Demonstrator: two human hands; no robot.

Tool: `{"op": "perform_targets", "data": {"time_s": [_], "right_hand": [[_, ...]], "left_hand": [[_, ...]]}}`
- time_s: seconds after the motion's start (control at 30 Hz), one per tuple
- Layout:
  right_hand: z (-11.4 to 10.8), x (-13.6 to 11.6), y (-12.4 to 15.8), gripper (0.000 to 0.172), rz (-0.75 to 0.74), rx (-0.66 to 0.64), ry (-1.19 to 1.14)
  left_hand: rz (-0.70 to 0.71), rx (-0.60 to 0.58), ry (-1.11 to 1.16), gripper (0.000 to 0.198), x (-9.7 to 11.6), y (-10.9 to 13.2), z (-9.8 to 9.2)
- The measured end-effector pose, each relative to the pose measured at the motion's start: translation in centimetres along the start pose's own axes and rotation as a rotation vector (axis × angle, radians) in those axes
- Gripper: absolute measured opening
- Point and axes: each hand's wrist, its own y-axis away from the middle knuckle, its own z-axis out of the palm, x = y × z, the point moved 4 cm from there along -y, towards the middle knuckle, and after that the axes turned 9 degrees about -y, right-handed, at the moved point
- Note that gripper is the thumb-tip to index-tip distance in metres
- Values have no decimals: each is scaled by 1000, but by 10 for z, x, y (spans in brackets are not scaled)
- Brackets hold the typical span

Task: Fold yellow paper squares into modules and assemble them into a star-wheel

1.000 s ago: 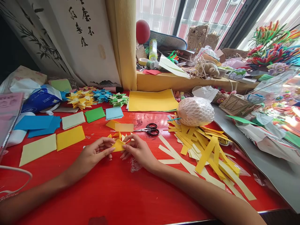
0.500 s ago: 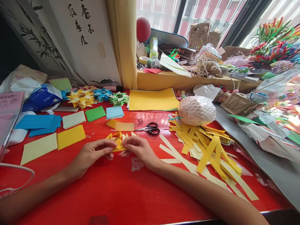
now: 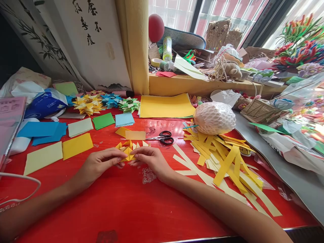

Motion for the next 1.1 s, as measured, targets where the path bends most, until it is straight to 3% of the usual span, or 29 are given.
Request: {"op": "perform_targets", "data": {"time_s": [0.3, 0.43, 0.67, 0.8, 1.0, 1.1], "right_hand": [[3, -1, 0, 17, -8, -23, 48], [6, -2, 1, 16, -56, -84, 50], [8, -2, 1, 26, -67, -66, 45], [8, -1, 0, 28, -69, -49, 62], [10, 6, 4, 22, -11, -129, 258], [10, 4, 6, 22, -34, -132, 313]], "left_hand": [[106, -54, -193, 18, 9, 5, 1], [61, -61, -268, 17, 8, 3, 5], [-10, 2, -48, 17, -3, 1, 9], [-66, -50, 87, 24, -3, 3, 13], [-105, -108, 146, 40, -6, 4, 19], [-113, -81, 29, 40, -8, 4, 17]]}}
